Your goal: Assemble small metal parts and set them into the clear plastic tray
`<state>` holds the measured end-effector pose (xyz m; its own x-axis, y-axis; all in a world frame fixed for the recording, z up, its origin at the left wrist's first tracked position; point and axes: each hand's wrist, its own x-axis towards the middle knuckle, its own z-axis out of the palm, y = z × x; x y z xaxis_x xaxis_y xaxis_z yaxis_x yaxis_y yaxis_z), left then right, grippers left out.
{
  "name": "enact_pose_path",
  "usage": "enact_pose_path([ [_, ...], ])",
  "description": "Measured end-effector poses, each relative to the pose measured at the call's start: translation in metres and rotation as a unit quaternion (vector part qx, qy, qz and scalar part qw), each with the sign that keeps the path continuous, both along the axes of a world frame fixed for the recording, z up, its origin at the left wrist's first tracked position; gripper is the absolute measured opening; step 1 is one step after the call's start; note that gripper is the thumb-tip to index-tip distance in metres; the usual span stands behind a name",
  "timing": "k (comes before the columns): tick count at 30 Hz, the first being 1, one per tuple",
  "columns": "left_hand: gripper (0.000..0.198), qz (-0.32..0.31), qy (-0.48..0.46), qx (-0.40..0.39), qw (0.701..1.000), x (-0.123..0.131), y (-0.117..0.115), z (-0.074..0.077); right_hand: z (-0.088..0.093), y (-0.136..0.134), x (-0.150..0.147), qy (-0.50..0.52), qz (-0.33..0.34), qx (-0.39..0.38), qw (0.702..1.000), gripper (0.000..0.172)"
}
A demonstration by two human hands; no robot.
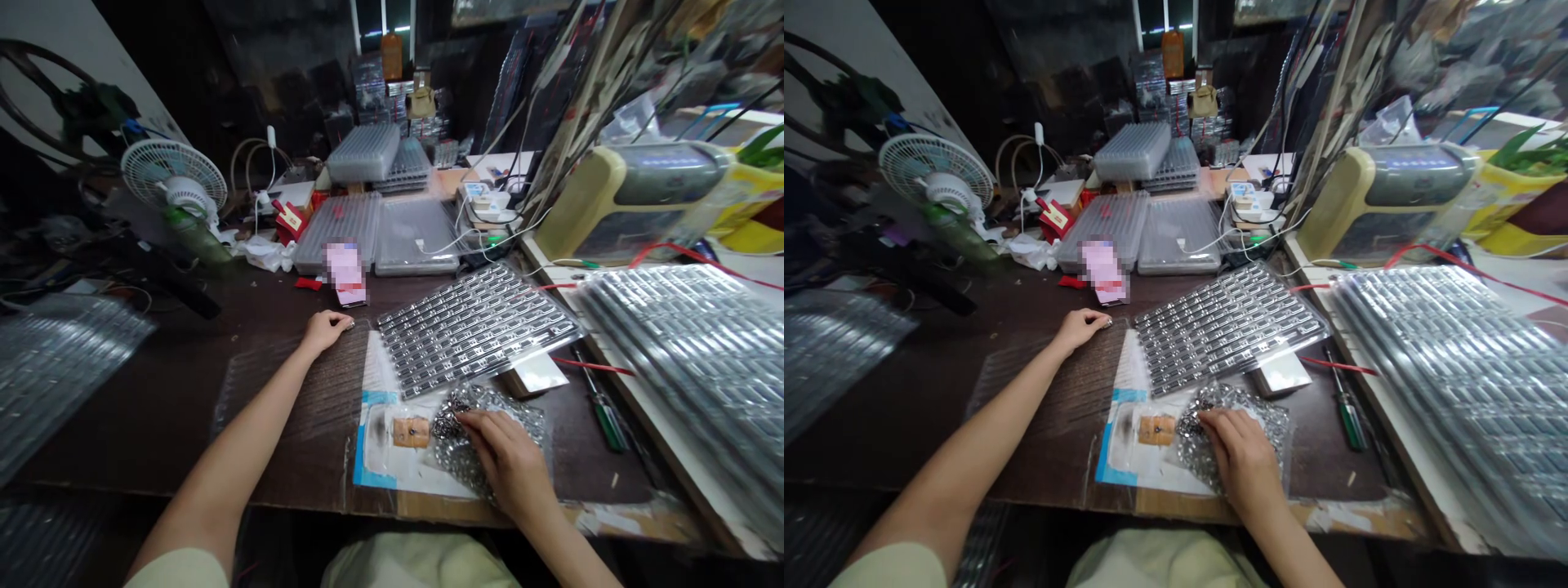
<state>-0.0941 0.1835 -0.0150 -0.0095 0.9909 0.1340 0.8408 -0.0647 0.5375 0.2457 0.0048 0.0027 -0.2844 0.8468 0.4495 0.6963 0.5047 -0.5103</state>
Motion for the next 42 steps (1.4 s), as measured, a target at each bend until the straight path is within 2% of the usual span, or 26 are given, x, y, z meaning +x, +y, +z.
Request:
enact_pose_path([
  [5, 0.017, -0.035, 0.03, 0.038, 0.998, -0.001, -0.022, 0.009, 0.005, -0.002, 0.002, -0.005, -0.007, 0.004, 1.0, 0.017],
  [10, 0.018, -0.017, 0.071, 0.077, 0.994, -0.004, -0.044, 0.021, 0.009, -0.002, 0.004, 0.005, -0.013, 0.006, 1.0, 0.015],
  [13, 0.017, -0.041, 0.079, 0.083, 0.993, 0.022, -0.036, 0.026, 0.012, -0.001, 0.002, 0.006, -0.017, 0.011, 1.0, 0.014],
  [17, 0.015, -0.071, 0.071, 0.064, 0.993, 0.066, -0.012, 0.027, 0.013, 0.0, -0.008, 0.015, -0.008, -0.005, 1.0, 0.014],
  [20, 0.013, -0.061, 0.064, 0.045, 0.995, 0.078, -0.001, 0.024, 0.011, 0.0, -0.021, 0.017, -0.008, -0.048, 0.999, 0.016],
  [23, 0.014, -0.052, 0.053, 0.036, 0.997, 0.076, 0.001, 0.02, 0.006, 0.001, -0.037, -0.001, -0.003, -0.081, 0.997, 0.013],
  [27, 0.011, -0.068, 0.029, 0.041, 0.996, 0.074, -0.002, 0.017, 0.002, 0.001, -0.054, -0.027, 0.013, -0.091, 0.995, 0.01],
  [36, 0.008, -0.068, -0.036, 0.052, 0.996, 0.073, -0.009, 0.019, -0.004, 0.0, -0.057, -0.031, 0.016, -0.083, 0.996, 0.011],
  [39, 0.011, -0.04, -0.075, 0.056, 0.995, 0.062, -0.023, 0.022, -0.006, 0.001, -0.059, -0.045, 0.02, -0.075, 0.996, 0.012],
  [42, 0.018, -0.025, -0.131, 0.042, 0.99, 0.05, -0.051, 0.023, -0.008, 0.001, -0.059, -0.061, 0.013, -0.052, 0.997, 0.011],
])
